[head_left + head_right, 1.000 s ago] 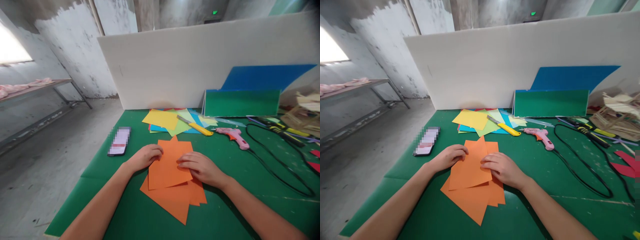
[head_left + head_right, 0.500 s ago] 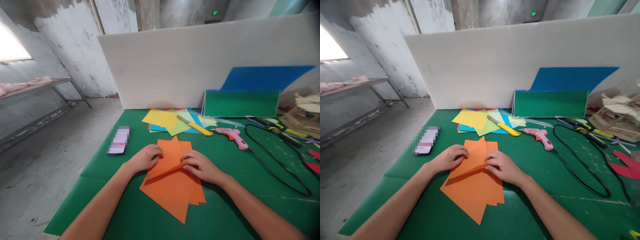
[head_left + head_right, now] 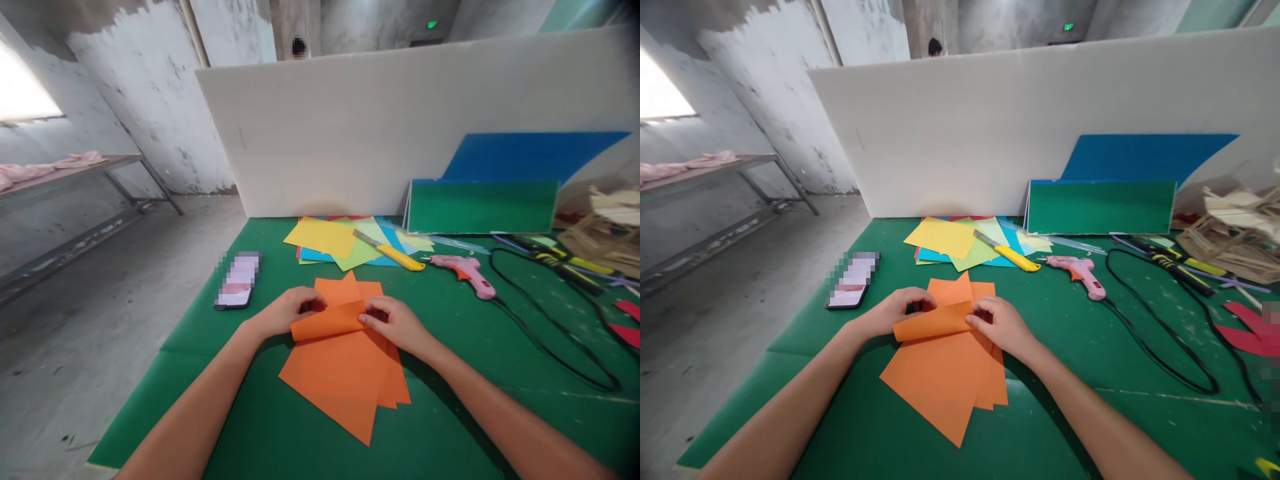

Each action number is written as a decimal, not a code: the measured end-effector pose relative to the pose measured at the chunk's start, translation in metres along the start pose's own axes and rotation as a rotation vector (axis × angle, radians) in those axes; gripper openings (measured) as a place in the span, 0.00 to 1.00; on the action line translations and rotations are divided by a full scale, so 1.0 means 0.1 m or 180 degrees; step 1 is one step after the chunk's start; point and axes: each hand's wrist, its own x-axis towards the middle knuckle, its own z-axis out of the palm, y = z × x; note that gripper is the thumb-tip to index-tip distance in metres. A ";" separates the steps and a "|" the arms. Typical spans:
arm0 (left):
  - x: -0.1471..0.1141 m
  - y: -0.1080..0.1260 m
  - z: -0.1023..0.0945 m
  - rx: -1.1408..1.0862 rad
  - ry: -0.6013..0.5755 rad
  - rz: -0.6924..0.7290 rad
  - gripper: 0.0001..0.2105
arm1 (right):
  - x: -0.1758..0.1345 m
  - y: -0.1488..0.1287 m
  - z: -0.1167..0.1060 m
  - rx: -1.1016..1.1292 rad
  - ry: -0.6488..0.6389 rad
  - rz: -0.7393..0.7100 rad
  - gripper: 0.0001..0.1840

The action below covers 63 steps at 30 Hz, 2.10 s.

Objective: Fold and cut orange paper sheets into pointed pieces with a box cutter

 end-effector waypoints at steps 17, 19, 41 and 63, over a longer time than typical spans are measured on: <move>0.01 -0.01 -0.09 -0.0804 -0.0282 -0.0554 0.18 | 0.02 -0.05 0.03 -0.0352 0.0122 -0.0047 0.14; 0.00 0.00 -0.04 -0.0419 -0.0240 -0.0391 0.16 | 0.02 -0.05 0.03 -0.0274 0.0108 -0.0016 0.13; 0.04 -0.06 0.13 0.0810 -0.0078 0.0480 0.15 | -0.02 0.05 0.05 -0.0107 0.0003 -0.0182 0.11; 0.05 -0.08 0.16 0.1284 -0.0084 0.0983 0.20 | -0.06 0.13 0.01 -0.0484 0.0133 -0.1008 0.21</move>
